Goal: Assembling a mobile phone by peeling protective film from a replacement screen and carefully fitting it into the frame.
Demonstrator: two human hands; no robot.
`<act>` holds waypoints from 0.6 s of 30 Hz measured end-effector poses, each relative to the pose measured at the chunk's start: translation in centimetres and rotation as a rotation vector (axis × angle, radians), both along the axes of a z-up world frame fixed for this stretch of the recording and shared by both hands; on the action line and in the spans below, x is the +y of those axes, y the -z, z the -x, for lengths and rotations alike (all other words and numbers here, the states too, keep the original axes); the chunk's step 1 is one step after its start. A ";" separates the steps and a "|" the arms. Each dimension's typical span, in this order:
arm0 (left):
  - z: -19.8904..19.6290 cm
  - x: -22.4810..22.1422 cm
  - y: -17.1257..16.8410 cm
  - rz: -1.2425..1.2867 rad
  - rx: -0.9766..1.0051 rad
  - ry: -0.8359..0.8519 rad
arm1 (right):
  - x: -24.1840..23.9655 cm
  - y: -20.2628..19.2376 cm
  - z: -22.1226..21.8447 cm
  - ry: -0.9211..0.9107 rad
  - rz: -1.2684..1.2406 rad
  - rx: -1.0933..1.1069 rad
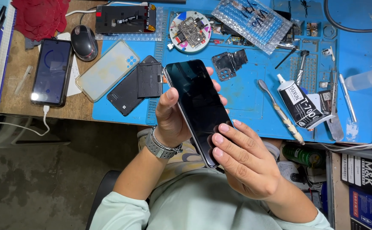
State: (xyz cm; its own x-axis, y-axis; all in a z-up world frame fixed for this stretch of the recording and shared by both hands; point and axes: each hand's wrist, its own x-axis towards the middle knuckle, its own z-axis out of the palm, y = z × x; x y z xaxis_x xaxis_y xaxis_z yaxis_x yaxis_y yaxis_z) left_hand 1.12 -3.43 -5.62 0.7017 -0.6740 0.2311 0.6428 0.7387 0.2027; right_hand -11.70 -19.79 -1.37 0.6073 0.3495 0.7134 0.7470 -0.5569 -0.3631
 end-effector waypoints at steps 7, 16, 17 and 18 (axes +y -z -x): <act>-0.4 0.0 -0.5 0.001 -0.080 -0.035 | 0.1 0.2 0.1 -0.001 -0.003 -0.016; -1.2 0.3 0.4 -0.066 -0.264 -0.209 | 0.1 0.3 0.5 -0.002 -0.063 -0.016; -1.4 0.4 0.2 -0.071 -0.308 -0.217 | 0.1 0.3 0.5 -0.009 -0.068 -0.010; -1.5 0.5 0.1 -0.076 -0.353 -0.225 | 0.0 0.2 0.5 -0.016 -0.073 -0.005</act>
